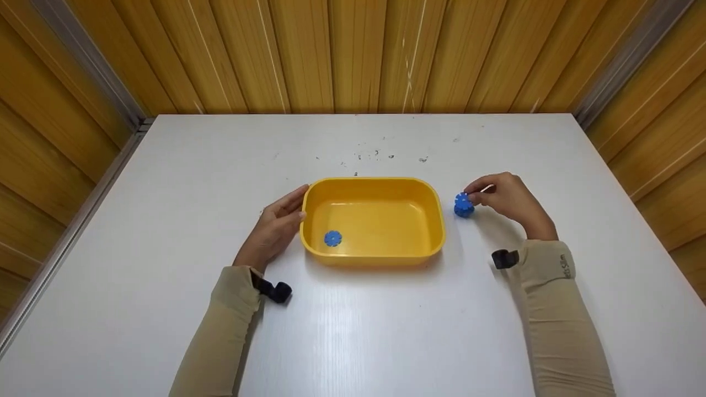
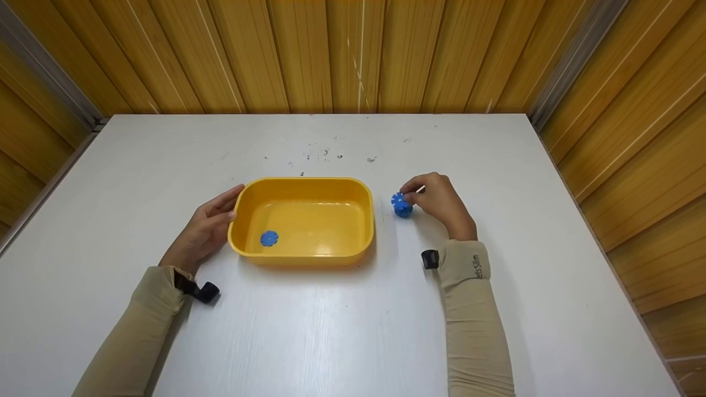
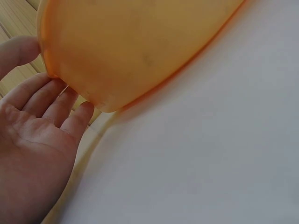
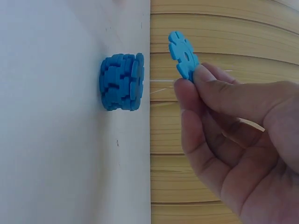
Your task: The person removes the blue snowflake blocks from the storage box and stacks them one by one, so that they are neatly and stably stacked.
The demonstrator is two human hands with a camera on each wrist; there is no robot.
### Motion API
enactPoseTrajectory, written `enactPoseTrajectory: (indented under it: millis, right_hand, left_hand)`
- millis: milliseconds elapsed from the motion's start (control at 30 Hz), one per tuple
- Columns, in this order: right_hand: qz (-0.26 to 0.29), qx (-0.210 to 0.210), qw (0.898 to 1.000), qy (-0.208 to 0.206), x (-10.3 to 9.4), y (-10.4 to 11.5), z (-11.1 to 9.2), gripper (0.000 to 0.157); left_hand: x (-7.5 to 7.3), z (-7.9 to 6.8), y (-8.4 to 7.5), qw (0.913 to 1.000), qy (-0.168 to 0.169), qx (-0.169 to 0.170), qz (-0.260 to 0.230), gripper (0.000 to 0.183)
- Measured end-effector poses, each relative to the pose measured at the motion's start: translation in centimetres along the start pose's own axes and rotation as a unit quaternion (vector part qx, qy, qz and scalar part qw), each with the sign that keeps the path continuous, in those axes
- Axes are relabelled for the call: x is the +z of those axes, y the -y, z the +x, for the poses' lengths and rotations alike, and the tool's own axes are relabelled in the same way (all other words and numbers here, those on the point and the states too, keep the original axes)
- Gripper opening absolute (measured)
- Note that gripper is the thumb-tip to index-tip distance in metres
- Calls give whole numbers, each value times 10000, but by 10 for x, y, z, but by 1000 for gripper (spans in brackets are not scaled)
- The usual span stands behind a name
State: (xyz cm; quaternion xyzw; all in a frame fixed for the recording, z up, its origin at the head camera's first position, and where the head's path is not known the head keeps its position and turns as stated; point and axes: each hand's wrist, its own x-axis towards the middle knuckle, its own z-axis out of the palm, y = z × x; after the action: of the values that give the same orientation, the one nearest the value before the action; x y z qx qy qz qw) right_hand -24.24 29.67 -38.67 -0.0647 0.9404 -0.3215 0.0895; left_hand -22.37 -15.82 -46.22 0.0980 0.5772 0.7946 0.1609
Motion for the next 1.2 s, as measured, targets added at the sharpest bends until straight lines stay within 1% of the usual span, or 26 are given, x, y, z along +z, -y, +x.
enactPoseTrajectory:
  millis: [200,533,767,1033,1200]
  right_hand:
    - [42,230,9996,139,2,-7,3,24]
    - [137,439,9985,290,1,-16,4,28]
    - [363,491,9976,339,1,-19,4,29]
    - [297,575,9972,376,2,-20,5,32]
    - [282,514,9975,400,2,-22,5,35]
  left_hand:
    - [0,0,0,9999,-8,3,-100,66]
    - [1,-1,-2,9998,-47,3,-193,65]
    - [1,0,-1,9996,-68,-12,-268,66]
    - [1,-1,-1,9994,-57,-19,-331,66]
    - [1,-1,-1,9994,-47,10,-356,65]
